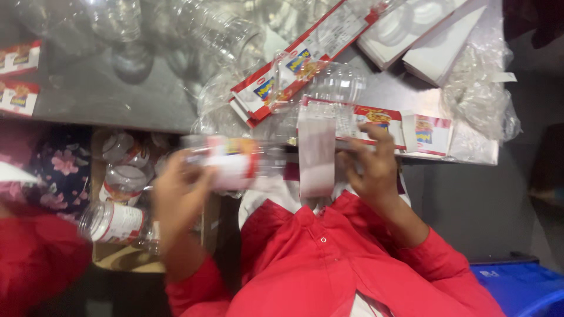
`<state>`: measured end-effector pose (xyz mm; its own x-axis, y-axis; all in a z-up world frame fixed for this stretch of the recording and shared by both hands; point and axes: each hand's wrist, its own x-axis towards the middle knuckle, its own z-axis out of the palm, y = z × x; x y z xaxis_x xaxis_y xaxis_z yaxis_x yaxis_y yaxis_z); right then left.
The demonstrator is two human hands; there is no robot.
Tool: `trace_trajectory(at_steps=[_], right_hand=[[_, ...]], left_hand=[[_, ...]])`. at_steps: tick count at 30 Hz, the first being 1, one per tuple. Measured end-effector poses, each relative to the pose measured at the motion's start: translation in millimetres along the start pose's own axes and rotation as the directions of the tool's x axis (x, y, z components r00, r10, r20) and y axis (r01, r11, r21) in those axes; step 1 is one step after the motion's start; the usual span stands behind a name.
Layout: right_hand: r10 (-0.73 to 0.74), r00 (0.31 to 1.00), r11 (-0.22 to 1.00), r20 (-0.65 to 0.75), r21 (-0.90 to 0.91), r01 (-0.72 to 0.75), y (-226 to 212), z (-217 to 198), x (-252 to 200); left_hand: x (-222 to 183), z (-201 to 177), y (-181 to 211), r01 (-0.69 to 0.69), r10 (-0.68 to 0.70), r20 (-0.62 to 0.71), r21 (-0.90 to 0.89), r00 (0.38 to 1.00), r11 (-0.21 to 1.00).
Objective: The person applies labels to plastic jars by hand. They peel the backing from a label, align it onto a jar, and wrap it around the jar surface. They repeat this for multiple jars throughout the episode.
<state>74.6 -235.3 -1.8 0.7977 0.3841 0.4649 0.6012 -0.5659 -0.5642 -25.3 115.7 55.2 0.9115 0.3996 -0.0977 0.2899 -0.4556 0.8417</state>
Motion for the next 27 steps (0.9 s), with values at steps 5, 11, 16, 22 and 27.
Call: trace_trajectory(at_steps=[5, 11, 16, 22, 27], right_hand=[[-0.509, 0.755, 0.826, 0.414, -0.009, 0.563, 13, 31, -6], [-0.548, 0.475, 0.749, 0.689, 0.151, 0.645, -10, 56, -27], [-0.283, 0.377, 0.806, 0.882, 0.005, 0.592, 0, 60, -21], [0.088, 0.281, 0.961, 0.956, -0.156, 0.228, 19, 49, -30], [0.123, 0.429, 0.972, 0.895, -0.196, 0.13, 26, 26, -33]], left_hand=[[-35, -84, -6, 0.332, -0.125, -0.403, 0.5, 0.907, 0.8], [-22, -62, -50, 0.15, 0.287, -0.394, 0.778, 0.873, 0.61], [-5, 74, -54, -0.379, 0.349, 0.365, 0.012, 0.863, 0.926], [-7, 190, -60, -0.465, 0.239, 0.773, 0.081, 0.588, 0.881], [-26, 220, -57, -0.552, 0.368, 0.482, 0.325, 0.795, 0.768]])
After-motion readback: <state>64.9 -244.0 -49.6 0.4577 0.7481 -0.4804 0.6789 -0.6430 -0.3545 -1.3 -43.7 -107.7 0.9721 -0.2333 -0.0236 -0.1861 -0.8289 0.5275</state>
